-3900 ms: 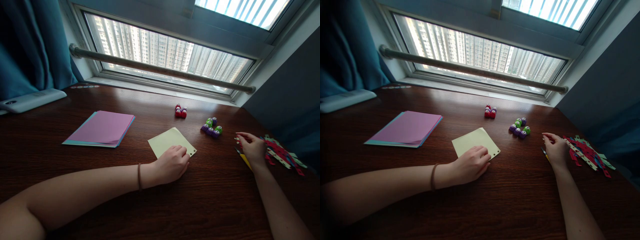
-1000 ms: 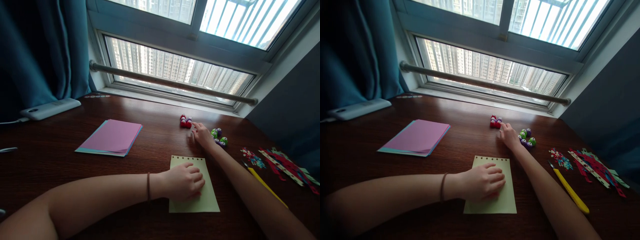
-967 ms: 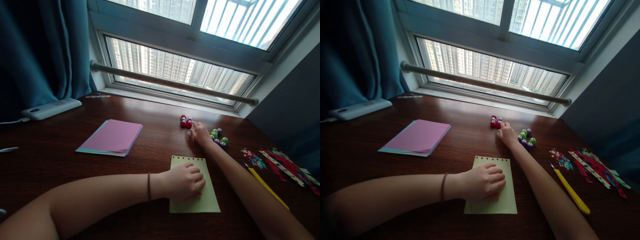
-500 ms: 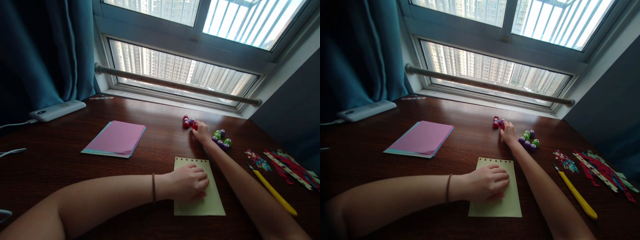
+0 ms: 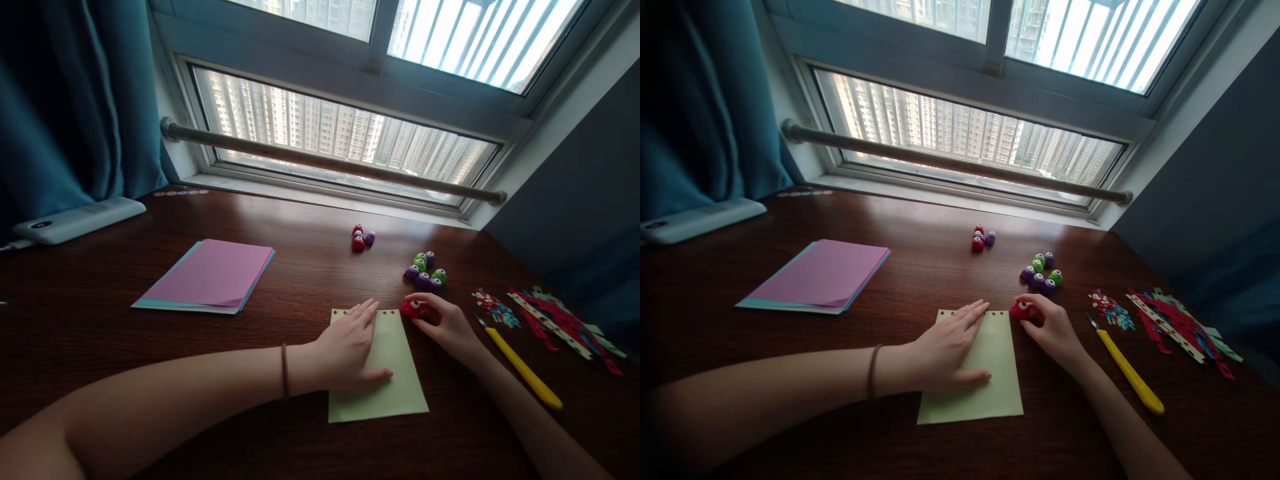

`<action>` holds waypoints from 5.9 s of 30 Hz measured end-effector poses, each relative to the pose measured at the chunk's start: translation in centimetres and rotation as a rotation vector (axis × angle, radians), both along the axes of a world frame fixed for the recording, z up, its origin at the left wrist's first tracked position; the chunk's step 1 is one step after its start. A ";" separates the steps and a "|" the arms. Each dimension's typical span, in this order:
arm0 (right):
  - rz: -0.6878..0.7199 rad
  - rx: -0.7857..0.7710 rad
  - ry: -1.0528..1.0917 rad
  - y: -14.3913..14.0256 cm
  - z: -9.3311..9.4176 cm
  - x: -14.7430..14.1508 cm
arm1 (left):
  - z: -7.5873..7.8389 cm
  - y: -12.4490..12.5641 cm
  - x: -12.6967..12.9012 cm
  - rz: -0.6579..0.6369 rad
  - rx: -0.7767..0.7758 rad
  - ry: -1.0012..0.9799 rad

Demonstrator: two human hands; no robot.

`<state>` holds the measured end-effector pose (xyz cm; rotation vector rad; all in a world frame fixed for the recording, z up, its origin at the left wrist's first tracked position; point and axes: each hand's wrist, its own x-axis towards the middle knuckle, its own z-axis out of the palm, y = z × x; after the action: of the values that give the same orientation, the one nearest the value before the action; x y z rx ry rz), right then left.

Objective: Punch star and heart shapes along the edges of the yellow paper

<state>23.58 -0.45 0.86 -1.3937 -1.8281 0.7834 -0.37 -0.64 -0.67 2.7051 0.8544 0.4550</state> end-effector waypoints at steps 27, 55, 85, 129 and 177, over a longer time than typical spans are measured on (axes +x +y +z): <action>0.006 -0.189 0.130 -0.5 1.4 0.2 | 0.7 0.0 0.0 -0.006 -0.024 0.052; 0.016 -0.207 0.150 -0.7 1.7 -0.2 | 0.8 -0.1 0.0 -0.005 -0.041 0.058; 0.124 -0.207 0.086 -0.8 1.5 -0.4 | 0.8 -0.1 0.0 0.008 -0.025 0.063; 0.129 -0.196 0.115 -1.0 1.0 -0.6 | 0.7 -0.1 -0.1 0.002 -0.003 0.070; 0.118 -0.145 0.082 -0.7 0.3 -0.6 | 0.8 -0.1 -0.1 0.003 -0.019 0.068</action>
<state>22.99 -1.19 1.17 -1.3313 -1.8333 1.0364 -0.50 -0.76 0.14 2.7162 0.8766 0.3555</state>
